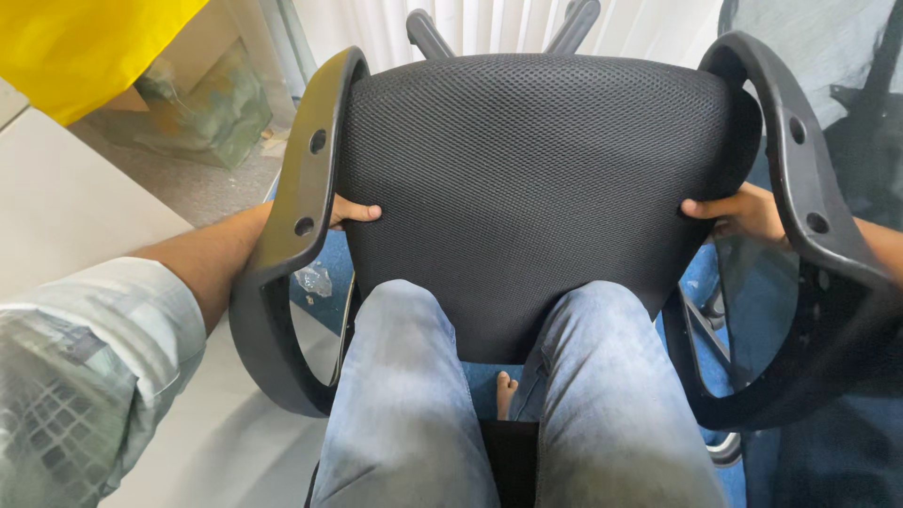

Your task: The person assembles an office chair by inserting a bolt into the seat base and tightening it with a screwdriver. They then flip the chair upright and attach the backrest to the seat.

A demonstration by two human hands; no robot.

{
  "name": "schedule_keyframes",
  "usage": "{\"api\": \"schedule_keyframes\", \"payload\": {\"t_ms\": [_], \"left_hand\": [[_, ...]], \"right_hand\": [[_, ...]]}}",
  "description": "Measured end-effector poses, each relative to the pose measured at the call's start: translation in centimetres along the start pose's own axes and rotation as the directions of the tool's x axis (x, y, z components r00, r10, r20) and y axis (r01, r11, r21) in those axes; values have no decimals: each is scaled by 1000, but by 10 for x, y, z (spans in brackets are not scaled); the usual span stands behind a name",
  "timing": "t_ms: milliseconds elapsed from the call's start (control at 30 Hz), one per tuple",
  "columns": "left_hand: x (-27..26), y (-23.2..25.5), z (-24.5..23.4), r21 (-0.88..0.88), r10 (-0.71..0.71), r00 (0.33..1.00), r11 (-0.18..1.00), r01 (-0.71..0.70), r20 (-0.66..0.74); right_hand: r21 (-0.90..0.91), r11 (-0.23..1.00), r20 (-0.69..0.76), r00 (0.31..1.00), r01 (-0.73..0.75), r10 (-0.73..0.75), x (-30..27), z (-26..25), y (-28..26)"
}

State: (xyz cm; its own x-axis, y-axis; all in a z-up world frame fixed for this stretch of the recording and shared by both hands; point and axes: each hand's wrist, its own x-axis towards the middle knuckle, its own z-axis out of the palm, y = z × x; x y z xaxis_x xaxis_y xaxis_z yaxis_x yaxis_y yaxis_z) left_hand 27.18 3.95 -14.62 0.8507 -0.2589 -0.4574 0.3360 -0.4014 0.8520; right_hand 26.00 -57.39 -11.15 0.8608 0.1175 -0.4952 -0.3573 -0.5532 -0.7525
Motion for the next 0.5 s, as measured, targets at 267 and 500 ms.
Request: {"api": "schedule_keyframes", "payload": {"t_ms": [267, 500], "left_hand": [[-20, 7, 10, 44, -58, 998, 997, 58, -19], [-21, 16, 10, 114, -216, 976, 969, 219, -38]], "right_hand": [[-76, 997, 43, 999, -30, 33, 6, 10, 7], [-45, 995, 146, 985, -89, 95, 30, 5, 11]]}}
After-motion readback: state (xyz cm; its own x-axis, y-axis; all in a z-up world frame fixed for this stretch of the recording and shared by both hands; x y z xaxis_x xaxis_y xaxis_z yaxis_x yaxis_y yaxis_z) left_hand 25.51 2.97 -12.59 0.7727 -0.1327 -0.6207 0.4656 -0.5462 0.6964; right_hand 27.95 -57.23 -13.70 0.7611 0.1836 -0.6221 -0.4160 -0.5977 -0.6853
